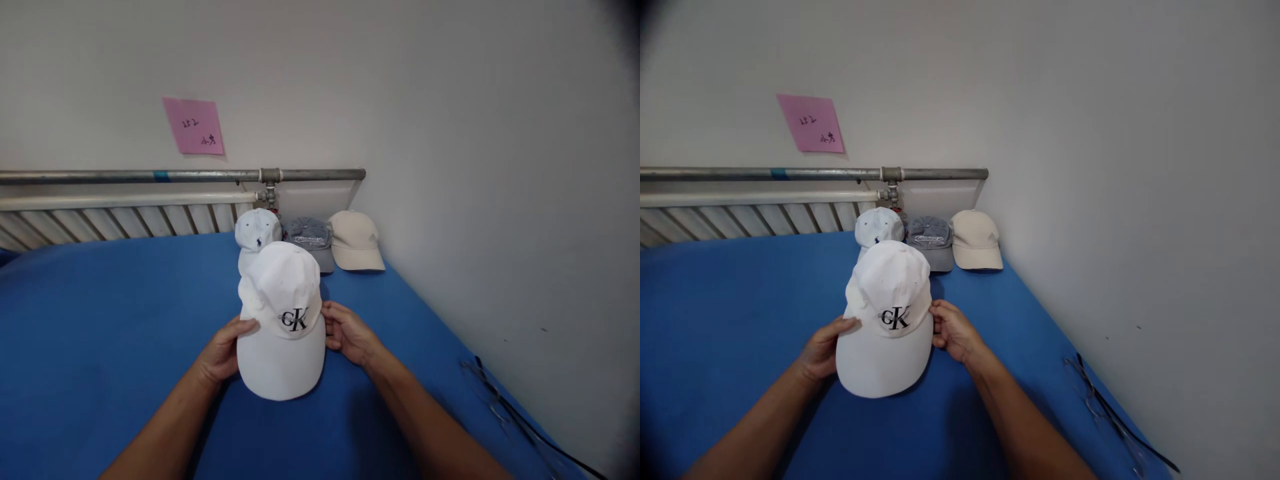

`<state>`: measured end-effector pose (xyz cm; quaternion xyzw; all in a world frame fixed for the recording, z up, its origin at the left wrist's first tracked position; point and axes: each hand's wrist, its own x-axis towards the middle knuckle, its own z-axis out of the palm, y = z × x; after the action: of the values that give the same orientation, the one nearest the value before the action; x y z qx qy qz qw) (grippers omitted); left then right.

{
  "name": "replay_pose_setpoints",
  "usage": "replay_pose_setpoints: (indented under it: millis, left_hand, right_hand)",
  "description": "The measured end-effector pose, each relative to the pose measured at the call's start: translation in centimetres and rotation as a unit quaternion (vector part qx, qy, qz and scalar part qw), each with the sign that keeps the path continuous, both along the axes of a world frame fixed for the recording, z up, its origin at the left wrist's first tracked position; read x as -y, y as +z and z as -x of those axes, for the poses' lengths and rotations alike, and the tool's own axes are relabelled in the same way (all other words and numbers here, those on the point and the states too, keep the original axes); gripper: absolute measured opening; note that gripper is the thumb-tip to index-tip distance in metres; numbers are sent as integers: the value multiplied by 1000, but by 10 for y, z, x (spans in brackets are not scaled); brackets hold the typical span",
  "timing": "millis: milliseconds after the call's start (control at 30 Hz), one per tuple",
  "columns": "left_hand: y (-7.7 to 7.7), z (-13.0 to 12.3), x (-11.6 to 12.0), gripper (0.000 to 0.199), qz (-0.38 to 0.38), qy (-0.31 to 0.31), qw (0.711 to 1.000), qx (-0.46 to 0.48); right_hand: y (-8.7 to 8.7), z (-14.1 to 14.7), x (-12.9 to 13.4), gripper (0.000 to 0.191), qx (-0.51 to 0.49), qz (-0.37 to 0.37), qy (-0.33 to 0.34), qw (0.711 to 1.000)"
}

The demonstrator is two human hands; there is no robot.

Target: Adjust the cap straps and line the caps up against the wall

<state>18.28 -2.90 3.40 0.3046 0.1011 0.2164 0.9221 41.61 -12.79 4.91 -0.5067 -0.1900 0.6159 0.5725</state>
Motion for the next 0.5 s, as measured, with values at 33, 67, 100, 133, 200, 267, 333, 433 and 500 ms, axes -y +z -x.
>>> replay_pose_setpoints:
  millis: [33, 67, 100, 133, 200, 267, 333, 433, 500]
  left_hand:
    - [0, -1, 1, 30, -3, 9, 1000, -23]
    - [0, -2, 2, 32, -4, 19, 999, -41]
    - [0, -3, 2, 34, -4, 30, 998, -53]
    - [0, -3, 2, 36, -4, 40, 997, -59]
    - [0, -3, 0, 42, 2, 51, 997, -55]
    - [-1, -3, -2, 49, 13, 47, 998, -37]
    - [-1, -2, -3, 53, 26, 38, 999, -16]
    - [-2, -2, -3, 50, 46, 22, 999, 0]
    - [-2, -3, -2, 42, 58, 12, 998, 0]
  right_hand:
    - [0, 0, 0, 22, 0, -5, -4, 1000]
    - [0, 0, 0, 22, 0, -11, -7, 1000]
    - [1, -1, 1, 22, -2, -18, -9, 1000]
    - [2, -1, 1, 23, -4, -27, -11, 1000]
    - [4, -2, 2, 24, -12, -45, -16, 999]
    - [5, -2, 2, 23, -25, -60, -23, 998]
    - [5, -2, 1, 21, -42, -72, -39, 996]
    - [4, 1, -1, 21, -69, -82, -68, 992]
    - [2, 5, -3, 18, -82, -78, -78, 991]
